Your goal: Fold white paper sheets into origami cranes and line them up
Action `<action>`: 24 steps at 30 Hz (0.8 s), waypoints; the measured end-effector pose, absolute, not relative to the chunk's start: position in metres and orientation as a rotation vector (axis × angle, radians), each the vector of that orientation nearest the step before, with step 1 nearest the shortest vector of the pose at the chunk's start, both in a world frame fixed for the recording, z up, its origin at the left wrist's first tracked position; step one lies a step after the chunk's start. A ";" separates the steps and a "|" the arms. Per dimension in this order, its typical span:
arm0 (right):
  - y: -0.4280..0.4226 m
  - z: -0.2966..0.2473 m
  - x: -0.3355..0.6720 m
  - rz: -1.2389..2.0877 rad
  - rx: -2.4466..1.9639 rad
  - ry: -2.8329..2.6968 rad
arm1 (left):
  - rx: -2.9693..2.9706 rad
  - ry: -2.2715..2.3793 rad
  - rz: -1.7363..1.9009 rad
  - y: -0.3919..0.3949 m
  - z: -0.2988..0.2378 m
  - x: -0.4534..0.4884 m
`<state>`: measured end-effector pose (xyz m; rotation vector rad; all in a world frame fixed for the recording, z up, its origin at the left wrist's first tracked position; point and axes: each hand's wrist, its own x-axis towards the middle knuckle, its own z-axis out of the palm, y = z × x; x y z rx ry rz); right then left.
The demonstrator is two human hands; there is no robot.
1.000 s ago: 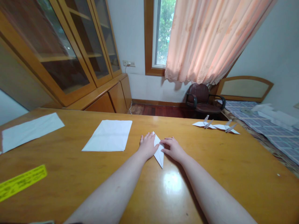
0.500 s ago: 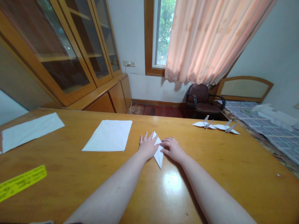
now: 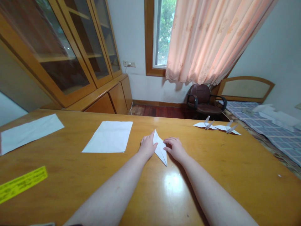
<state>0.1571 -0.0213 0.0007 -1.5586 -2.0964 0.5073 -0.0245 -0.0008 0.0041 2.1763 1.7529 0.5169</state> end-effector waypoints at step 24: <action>-0.019 0.002 0.169 0.237 -1.705 -2.082 | 2.493 1.390 0.426 -0.015 0.012 -0.025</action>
